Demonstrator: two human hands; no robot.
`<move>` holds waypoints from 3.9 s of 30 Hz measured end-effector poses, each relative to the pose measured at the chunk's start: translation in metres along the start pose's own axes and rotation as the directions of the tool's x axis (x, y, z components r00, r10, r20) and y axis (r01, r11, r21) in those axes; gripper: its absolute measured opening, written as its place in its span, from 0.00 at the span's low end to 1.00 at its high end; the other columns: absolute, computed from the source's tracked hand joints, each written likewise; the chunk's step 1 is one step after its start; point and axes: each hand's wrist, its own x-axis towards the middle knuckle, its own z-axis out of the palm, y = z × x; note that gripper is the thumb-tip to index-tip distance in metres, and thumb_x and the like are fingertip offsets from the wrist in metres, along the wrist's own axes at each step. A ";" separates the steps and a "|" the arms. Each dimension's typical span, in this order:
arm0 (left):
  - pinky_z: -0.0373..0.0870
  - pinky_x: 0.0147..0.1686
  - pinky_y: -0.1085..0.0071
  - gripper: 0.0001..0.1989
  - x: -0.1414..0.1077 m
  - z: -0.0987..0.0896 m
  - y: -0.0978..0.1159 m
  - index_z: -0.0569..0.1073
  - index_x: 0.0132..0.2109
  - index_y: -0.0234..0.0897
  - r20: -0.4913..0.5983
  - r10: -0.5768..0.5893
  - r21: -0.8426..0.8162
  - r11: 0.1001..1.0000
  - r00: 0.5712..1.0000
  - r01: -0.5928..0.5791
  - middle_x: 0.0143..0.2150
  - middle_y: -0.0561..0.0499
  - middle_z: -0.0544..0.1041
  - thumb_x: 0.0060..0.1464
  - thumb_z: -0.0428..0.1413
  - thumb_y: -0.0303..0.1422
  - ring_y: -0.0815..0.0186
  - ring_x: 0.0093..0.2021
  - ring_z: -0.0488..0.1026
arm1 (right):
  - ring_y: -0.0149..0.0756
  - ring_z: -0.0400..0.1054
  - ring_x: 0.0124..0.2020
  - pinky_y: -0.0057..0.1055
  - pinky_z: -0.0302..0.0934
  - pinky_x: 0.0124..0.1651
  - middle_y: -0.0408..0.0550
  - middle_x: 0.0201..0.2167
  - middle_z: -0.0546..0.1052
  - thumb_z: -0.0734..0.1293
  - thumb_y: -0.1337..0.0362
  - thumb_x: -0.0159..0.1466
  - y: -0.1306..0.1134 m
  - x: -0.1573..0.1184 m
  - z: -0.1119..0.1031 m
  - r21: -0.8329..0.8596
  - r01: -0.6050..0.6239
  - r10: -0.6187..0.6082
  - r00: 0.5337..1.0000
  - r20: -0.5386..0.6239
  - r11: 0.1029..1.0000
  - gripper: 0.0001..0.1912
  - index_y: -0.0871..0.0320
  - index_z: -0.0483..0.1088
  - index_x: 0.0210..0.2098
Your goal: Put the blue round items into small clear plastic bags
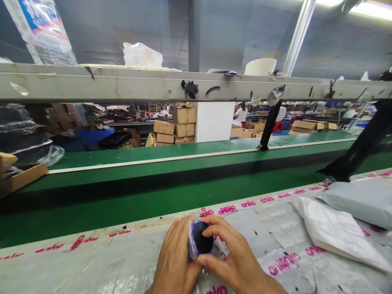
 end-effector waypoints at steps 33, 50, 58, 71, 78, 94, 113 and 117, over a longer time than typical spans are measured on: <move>0.69 0.30 0.71 0.40 0.007 -0.011 0.025 0.68 0.53 0.36 0.649 -0.472 -0.669 0.022 0.597 0.743 0.41 0.44 0.73 0.45 0.66 0.62 0.62 0.36 0.70 | 0.32 0.70 0.44 0.30 0.66 0.46 0.45 0.43 0.74 0.62 0.68 0.71 -0.010 0.003 -0.006 0.123 0.037 -0.044 0.998 0.054 0.992 0.06 0.54 0.70 0.44; 0.64 0.48 0.67 0.38 0.003 -0.006 0.014 0.69 0.53 0.35 0.642 -0.293 -0.734 0.031 0.708 0.678 0.46 0.44 0.70 0.45 0.69 0.56 0.58 0.47 0.67 | 0.31 0.68 0.42 0.30 0.65 0.46 0.43 0.40 0.72 0.58 0.70 0.72 -0.023 0.001 -0.006 0.032 0.128 -0.129 0.991 0.030 0.991 0.07 0.53 0.64 0.42; 0.61 0.41 0.69 0.30 0.010 -0.012 0.020 0.71 0.45 0.33 0.663 -0.276 -0.702 0.090 0.695 0.706 0.39 0.48 0.67 0.46 0.67 0.53 0.64 0.40 0.62 | 0.34 0.66 0.42 0.34 0.63 0.46 0.44 0.38 0.73 0.59 0.72 0.72 -0.023 -0.002 -0.004 0.023 0.170 -0.171 0.984 0.052 0.985 0.07 0.54 0.65 0.42; 0.60 0.42 0.68 0.17 0.004 -0.007 0.019 0.71 0.41 0.35 0.681 -0.281 -0.673 0.126 0.677 0.729 0.37 0.50 0.67 0.62 0.53 0.46 0.64 0.40 0.61 | 0.30 0.67 0.43 0.31 0.64 0.47 0.40 0.38 0.74 0.62 0.73 0.70 -0.031 0.004 -0.007 0.165 0.155 -0.149 0.988 -0.049 0.974 0.08 0.53 0.68 0.42; 0.64 0.55 0.69 0.20 0.011 -0.009 0.015 0.78 0.48 0.37 0.529 -0.437 -0.709 0.244 0.728 0.662 0.49 0.48 0.77 0.61 0.60 0.50 0.59 0.52 0.71 | 0.32 0.66 0.42 0.33 0.63 0.46 0.40 0.36 0.74 0.61 0.75 0.67 -0.029 0.005 -0.012 0.095 0.196 -0.198 0.980 0.005 0.976 0.09 0.55 0.68 0.39; 0.68 0.52 0.69 0.25 0.009 -0.011 0.012 0.80 0.50 0.38 0.393 -0.595 -0.674 0.332 0.701 0.660 0.49 0.49 0.80 0.61 0.58 0.55 0.57 0.51 0.74 | 0.31 0.67 0.42 0.32 0.62 0.47 0.39 0.36 0.74 0.63 0.74 0.66 -0.021 0.007 -0.012 0.106 0.091 -0.088 0.996 -0.033 0.990 0.09 0.54 0.69 0.37; 0.66 0.53 0.70 0.20 0.014 -0.015 0.018 0.81 0.47 0.39 0.339 -0.559 -0.681 0.409 0.757 0.607 0.48 0.50 0.79 0.63 0.57 0.51 0.59 0.50 0.74 | 0.45 0.68 0.52 0.44 0.65 0.50 0.50 0.52 0.71 0.75 0.61 0.63 -0.005 -0.012 0.003 -0.206 -0.059 0.093 0.983 0.161 0.977 0.25 0.52 0.61 0.54; 0.65 0.57 0.67 0.23 0.013 -0.015 0.019 0.81 0.47 0.39 0.375 -0.546 -0.649 0.422 0.749 0.632 0.51 0.47 0.79 0.63 0.56 0.53 0.57 0.54 0.73 | 0.38 0.69 0.41 0.37 0.61 0.43 0.45 0.40 0.73 0.65 0.67 0.70 -0.001 -0.011 0.007 -0.171 -0.043 0.066 0.990 0.127 0.984 0.03 0.54 0.66 0.41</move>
